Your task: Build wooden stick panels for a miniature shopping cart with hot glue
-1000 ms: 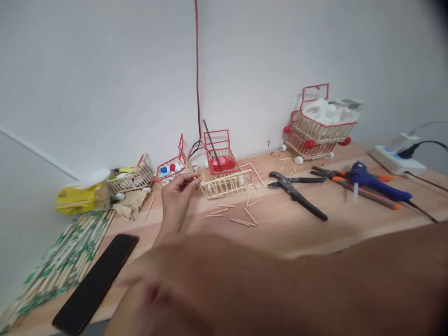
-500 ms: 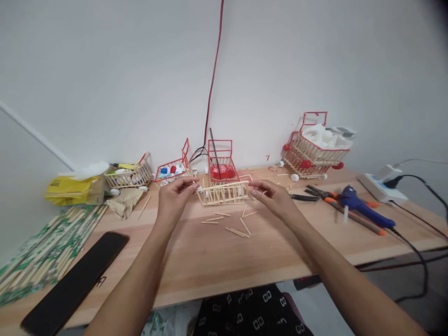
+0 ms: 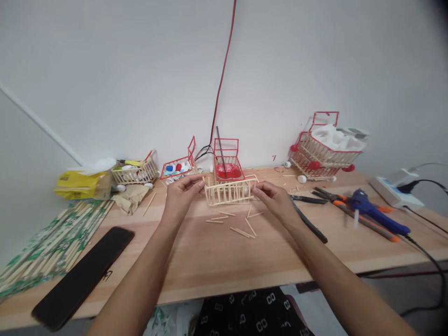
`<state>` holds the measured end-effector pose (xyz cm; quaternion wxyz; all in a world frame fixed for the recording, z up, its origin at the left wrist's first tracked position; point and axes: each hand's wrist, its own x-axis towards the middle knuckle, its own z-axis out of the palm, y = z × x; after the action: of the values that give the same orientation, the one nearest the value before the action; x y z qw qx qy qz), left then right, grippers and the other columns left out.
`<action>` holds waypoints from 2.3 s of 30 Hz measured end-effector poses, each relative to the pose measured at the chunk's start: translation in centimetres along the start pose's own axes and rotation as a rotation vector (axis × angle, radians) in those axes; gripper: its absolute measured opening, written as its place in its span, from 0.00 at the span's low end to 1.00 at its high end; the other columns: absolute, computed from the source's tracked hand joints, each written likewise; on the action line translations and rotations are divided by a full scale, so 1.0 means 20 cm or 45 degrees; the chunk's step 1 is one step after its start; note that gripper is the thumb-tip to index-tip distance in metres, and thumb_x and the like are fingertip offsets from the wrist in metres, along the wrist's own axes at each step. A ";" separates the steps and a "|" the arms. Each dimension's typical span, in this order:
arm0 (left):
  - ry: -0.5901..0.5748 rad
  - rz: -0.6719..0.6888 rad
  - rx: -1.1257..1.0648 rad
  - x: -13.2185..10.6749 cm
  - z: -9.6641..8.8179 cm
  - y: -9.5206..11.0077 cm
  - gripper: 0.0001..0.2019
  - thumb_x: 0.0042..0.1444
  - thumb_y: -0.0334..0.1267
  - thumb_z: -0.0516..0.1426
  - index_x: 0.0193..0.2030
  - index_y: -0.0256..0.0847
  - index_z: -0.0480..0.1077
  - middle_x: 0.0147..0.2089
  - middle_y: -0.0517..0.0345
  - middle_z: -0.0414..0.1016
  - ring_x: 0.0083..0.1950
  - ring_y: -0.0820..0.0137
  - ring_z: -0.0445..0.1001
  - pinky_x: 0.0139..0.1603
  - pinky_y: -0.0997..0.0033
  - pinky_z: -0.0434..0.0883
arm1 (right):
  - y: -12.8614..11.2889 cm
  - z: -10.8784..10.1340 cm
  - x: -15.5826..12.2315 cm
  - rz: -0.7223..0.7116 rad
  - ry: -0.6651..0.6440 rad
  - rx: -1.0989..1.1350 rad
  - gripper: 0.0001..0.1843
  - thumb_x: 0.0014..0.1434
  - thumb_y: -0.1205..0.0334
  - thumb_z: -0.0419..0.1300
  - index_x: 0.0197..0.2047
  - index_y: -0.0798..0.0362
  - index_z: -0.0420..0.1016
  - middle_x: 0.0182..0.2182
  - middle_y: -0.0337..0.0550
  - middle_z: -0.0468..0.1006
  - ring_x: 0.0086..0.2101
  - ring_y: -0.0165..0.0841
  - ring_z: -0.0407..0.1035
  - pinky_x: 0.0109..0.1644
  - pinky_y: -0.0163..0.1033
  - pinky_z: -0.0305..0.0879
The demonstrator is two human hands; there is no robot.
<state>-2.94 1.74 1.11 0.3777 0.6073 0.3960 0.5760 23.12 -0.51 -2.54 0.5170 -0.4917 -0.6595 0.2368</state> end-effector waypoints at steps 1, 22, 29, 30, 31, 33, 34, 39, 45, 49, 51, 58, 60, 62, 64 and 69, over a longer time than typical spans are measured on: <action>0.002 -0.023 -0.027 0.00 0.00 0.00 0.13 0.49 0.40 0.64 0.41 0.37 0.78 0.35 0.54 0.80 0.31 0.71 0.75 0.37 0.71 0.73 | 0.00 0.00 0.00 -0.001 0.000 0.010 0.14 0.57 0.51 0.58 0.30 0.54 0.73 0.28 0.41 0.70 0.31 0.33 0.62 0.36 0.37 0.56; 0.001 0.053 0.169 0.03 -0.04 -0.03 0.07 0.49 0.39 0.63 0.31 0.37 0.77 0.27 0.61 0.74 0.27 0.76 0.67 0.31 0.77 0.65 | 0.05 -0.08 -0.01 0.156 0.222 0.271 0.18 0.54 0.46 0.60 0.27 0.53 0.69 0.23 0.35 0.62 0.25 0.28 0.55 0.31 0.34 0.52; 0.292 0.058 -0.262 0.06 -0.13 0.02 0.09 0.50 0.39 0.63 0.32 0.36 0.71 0.24 0.65 0.68 0.18 0.83 0.58 0.17 0.82 0.54 | 0.08 -0.11 0.00 0.206 0.336 0.288 0.19 0.53 0.45 0.60 0.29 0.54 0.70 0.23 0.35 0.63 0.25 0.29 0.56 0.30 0.34 0.52; 0.316 0.074 -0.305 0.06 -0.13 0.03 0.09 0.51 0.40 0.62 0.32 0.36 0.70 0.23 0.66 0.67 0.17 0.84 0.56 0.17 0.82 0.52 | 0.08 -0.12 0.00 0.206 0.347 0.285 0.19 0.53 0.45 0.59 0.29 0.54 0.70 0.23 0.35 0.64 0.25 0.29 0.56 0.30 0.34 0.53; 0.334 0.088 -0.341 0.06 -0.14 0.05 0.10 0.52 0.41 0.62 0.31 0.37 0.69 0.21 0.68 0.65 0.15 0.84 0.54 0.16 0.82 0.52 | 0.08 -0.12 0.00 0.205 0.357 0.283 0.19 0.53 0.44 0.59 0.29 0.54 0.70 0.23 0.36 0.64 0.26 0.29 0.57 0.30 0.34 0.53; 0.342 0.095 -0.398 0.05 -0.14 0.07 0.11 0.53 0.42 0.62 0.30 0.38 0.66 0.16 0.71 0.59 0.14 0.84 0.51 0.15 0.83 0.52 | 0.08 -0.12 0.00 0.203 0.382 0.279 0.19 0.53 0.44 0.60 0.28 0.53 0.70 0.23 0.36 0.65 0.26 0.30 0.58 0.30 0.35 0.54; 0.335 0.086 -0.413 0.04 -0.14 0.08 0.12 0.53 0.43 0.61 0.30 0.39 0.66 0.15 0.72 0.56 0.13 0.83 0.50 0.15 0.83 0.51 | 0.08 -0.13 0.00 0.202 0.394 0.278 0.20 0.52 0.43 0.60 0.28 0.53 0.70 0.23 0.36 0.66 0.26 0.30 0.58 0.30 0.35 0.54; 0.259 -0.012 -0.418 0.00 -0.10 0.14 0.16 0.55 0.46 0.59 0.25 0.40 0.62 0.12 0.72 0.48 0.12 0.82 0.44 0.13 0.82 0.46 | 0.07 -0.13 0.01 0.191 0.447 0.304 0.20 0.51 0.43 0.60 0.29 0.54 0.71 0.24 0.37 0.68 0.27 0.31 0.60 0.33 0.36 0.56; 0.110 -0.139 -0.277 -0.14 -0.04 0.16 0.20 0.56 0.48 0.59 0.20 0.39 0.59 0.15 0.69 0.51 0.15 0.80 0.50 0.16 0.80 0.53 | 0.06 -0.13 0.02 0.177 0.419 0.363 0.20 0.51 0.43 0.60 0.28 0.54 0.70 0.23 0.37 0.67 0.27 0.31 0.59 0.33 0.35 0.56; -0.092 -0.230 0.023 -0.23 -0.04 0.06 0.13 0.51 0.46 0.63 0.32 0.37 0.73 0.22 0.62 0.66 0.24 0.77 0.63 0.25 0.79 0.61 | 0.05 -0.11 0.01 0.161 0.334 0.400 0.20 0.52 0.43 0.60 0.27 0.53 0.69 0.23 0.36 0.65 0.27 0.30 0.58 0.32 0.35 0.55; -0.066 -0.273 0.053 -0.23 -0.03 0.02 0.15 0.47 0.44 0.66 0.39 0.37 0.76 0.29 0.58 0.73 0.28 0.75 0.66 0.29 0.78 0.64 | 0.04 -0.10 0.00 0.149 0.253 0.431 0.20 0.52 0.43 0.60 0.26 0.53 0.68 0.22 0.35 0.63 0.26 0.29 0.56 0.31 0.34 0.54; -0.153 -0.473 -0.519 -0.12 0.12 0.08 0.17 0.37 0.37 0.70 0.37 0.38 0.78 0.36 0.55 0.78 0.36 0.72 0.73 0.36 0.76 0.69 | 0.00 -0.06 -0.02 0.171 -0.049 0.541 0.21 0.52 0.42 0.60 0.25 0.52 0.66 0.22 0.34 0.61 0.26 0.28 0.55 0.32 0.34 0.53; -0.194 -0.498 -0.645 -0.12 0.18 0.09 0.17 0.37 0.36 0.71 0.36 0.39 0.78 0.37 0.54 0.79 0.38 0.70 0.75 0.41 0.72 0.71 | 0.00 -0.06 -0.03 0.196 -0.082 0.557 0.21 0.52 0.42 0.61 0.26 0.53 0.67 0.23 0.34 0.62 0.26 0.28 0.55 0.32 0.34 0.53; -0.220 -0.504 -0.713 -0.13 0.23 0.09 0.17 0.36 0.33 0.71 0.37 0.39 0.77 0.38 0.54 0.79 0.40 0.69 0.76 0.44 0.70 0.72 | 0.00 -0.06 -0.03 0.224 -0.105 0.586 0.21 0.52 0.42 0.61 0.26 0.53 0.67 0.22 0.34 0.62 0.25 0.28 0.55 0.32 0.34 0.52; -0.222 -0.505 -0.745 -0.15 0.27 0.08 0.19 0.35 0.30 0.70 0.38 0.39 0.77 0.39 0.56 0.79 0.39 0.70 0.76 0.44 0.72 0.72 | 0.00 -0.06 -0.03 0.243 -0.121 0.618 0.21 0.51 0.42 0.61 0.26 0.53 0.67 0.22 0.33 0.62 0.25 0.27 0.54 0.31 0.34 0.51; -0.195 -0.473 -0.815 -0.19 0.34 0.08 0.20 0.32 0.28 0.70 0.36 0.40 0.76 0.37 0.59 0.78 0.39 0.71 0.75 0.43 0.73 0.72 | -0.01 -0.05 -0.04 0.267 -0.181 0.677 0.22 0.49 0.42 0.63 0.24 0.53 0.66 0.21 0.32 0.61 0.24 0.26 0.52 0.29 0.34 0.47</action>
<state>3.89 -2.35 0.63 0.6748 0.4176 0.2703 0.5452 23.96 -1.45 -2.36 0.5530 -0.3866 -0.5545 0.4871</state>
